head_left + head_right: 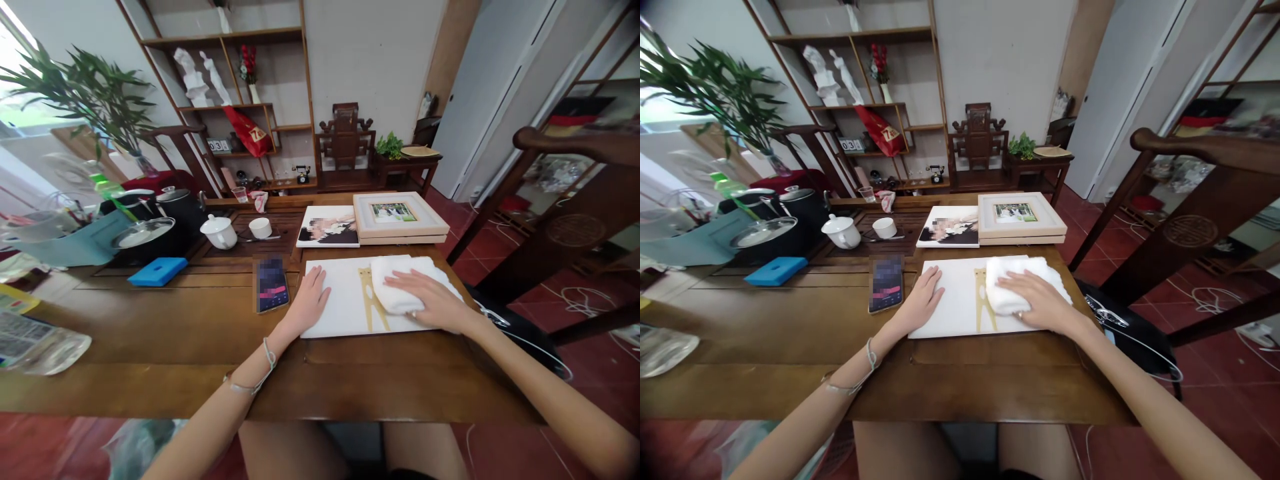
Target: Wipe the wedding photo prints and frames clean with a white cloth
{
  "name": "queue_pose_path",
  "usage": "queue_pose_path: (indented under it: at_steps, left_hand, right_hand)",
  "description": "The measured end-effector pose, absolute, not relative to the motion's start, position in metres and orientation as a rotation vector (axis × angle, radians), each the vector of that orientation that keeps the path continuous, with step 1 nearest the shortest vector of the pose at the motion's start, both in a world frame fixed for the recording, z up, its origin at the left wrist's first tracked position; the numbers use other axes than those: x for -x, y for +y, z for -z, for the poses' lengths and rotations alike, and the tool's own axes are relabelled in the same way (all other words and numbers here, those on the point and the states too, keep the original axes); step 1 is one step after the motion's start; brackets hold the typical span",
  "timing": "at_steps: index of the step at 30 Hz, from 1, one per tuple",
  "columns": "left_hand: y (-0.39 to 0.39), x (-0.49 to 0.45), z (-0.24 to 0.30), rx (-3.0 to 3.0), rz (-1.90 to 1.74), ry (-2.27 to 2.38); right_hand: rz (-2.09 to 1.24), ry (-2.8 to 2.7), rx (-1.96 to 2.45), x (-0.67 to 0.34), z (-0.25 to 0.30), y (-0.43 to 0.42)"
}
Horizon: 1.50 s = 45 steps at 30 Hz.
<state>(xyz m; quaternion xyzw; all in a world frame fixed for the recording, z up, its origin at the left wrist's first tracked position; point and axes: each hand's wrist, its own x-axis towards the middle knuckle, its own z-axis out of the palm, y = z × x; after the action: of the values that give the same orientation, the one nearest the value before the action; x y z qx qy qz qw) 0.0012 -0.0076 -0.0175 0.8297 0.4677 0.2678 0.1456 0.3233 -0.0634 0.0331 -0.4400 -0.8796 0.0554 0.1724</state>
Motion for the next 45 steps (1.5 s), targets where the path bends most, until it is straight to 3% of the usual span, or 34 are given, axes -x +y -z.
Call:
queue_pose_path:
  at_steps: [6,17,22,29,33,40,45]
  left_hand:
    - [-0.006,-0.002,0.020,-2.364,-0.813,1.342]
    - [-0.008,-0.003,0.015,-2.378,-0.771,1.357]
    - [-0.008,-0.002,0.016,-2.370,-0.773,1.343]
    - [-0.006,-0.001,0.018,-2.414,-0.761,1.350]
    - [-0.006,-0.001,0.018,-2.426,-0.756,1.370]
    - [-0.005,0.006,0.022,-2.414,-0.726,1.282]
    - [-0.006,0.005,0.019,-2.419,-0.723,1.329]
  right_hand:
    - [-0.005,-2.405,1.302,-0.308,-0.026,-0.016]
    - [-0.277,-2.626,1.176,-0.338,-0.043,-0.117]
    - [-0.312,-2.480,1.394,-0.337,-0.038,-0.068]
    - [-0.020,-2.215,1.572,-0.279,-0.022,-0.020]
    - [-0.100,-2.454,1.392,-0.262,-0.026,-0.050]
    - [-0.298,-2.877,0.657,-0.234,-0.041,-0.078]
    - [-0.282,-2.672,0.988,-0.253,-0.039,-0.054]
